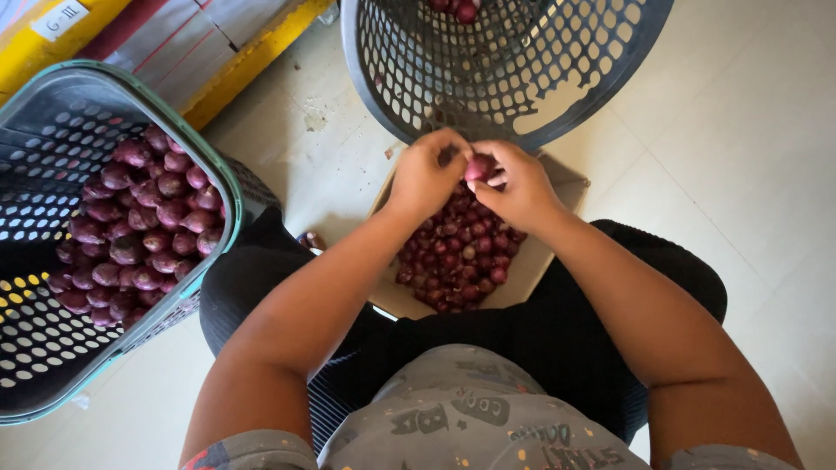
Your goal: Sorting and cleaning small red onions from a cardboard box into a plastic basket.
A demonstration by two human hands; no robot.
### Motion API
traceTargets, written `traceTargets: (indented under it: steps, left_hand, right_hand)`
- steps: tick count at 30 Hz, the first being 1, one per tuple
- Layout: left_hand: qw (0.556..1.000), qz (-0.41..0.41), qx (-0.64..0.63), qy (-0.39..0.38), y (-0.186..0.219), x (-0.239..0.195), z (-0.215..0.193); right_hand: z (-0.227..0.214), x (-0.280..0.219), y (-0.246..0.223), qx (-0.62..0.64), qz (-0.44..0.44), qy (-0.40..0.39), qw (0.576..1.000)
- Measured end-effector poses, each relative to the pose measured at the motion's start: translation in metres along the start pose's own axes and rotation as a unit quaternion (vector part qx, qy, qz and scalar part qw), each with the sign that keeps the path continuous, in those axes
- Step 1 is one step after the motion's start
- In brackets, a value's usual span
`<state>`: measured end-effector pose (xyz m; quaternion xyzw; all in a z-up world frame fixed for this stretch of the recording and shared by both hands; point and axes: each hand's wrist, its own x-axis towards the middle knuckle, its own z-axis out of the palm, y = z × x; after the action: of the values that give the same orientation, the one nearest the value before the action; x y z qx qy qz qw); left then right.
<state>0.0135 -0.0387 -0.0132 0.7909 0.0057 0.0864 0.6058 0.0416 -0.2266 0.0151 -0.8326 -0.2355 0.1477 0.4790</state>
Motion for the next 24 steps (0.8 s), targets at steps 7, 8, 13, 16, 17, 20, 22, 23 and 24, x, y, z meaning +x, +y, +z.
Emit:
traceTargets:
  steps: [7,8,13,16,17,20,22,23,24]
  left_hand:
    - [0.994,-0.086,-0.059,0.028,-0.007,0.003,0.003]
    - [0.993,-0.097,-0.064,0.025,-0.004,0.003,0.002]
    - [0.991,-0.120,-0.058,0.009,0.003,0.004,-0.006]
    - [0.993,-0.108,-0.051,0.007,0.003,0.002,-0.008]
    - [0.994,-0.102,-0.045,0.009,0.005,0.002,-0.010]
    - [0.995,-0.093,-0.022,0.008,0.006,0.000,-0.008]
    - [0.996,-0.086,-0.006,0.009,0.003,0.001,-0.006]
    - [0.998,-0.070,-0.006,0.008,0.000,0.001,-0.005]
    - [0.998,-0.056,-0.004,0.006,-0.003,0.000,-0.004]
  right_hand:
    - [-0.018,0.040,0.038,0.214,0.284,0.075,0.932]
    - [-0.023,0.042,0.051,0.239,0.266,0.108,0.928]
    - [-0.023,0.035,0.067,0.205,0.238,0.136,0.940]
    - [-0.009,0.015,0.074,0.025,0.258,0.059,0.964]
    - [-0.004,0.008,0.081,-0.060,0.255,0.005,0.965]
    - [0.010,-0.003,0.116,-0.208,0.277,-0.127,0.930]
    - [0.024,-0.009,0.158,-0.270,0.298,-0.202,0.893]
    - [0.033,-0.012,0.187,-0.359,0.264,-0.269,0.854]
    - [0.045,-0.017,0.215,-0.441,0.227,-0.335,0.801]
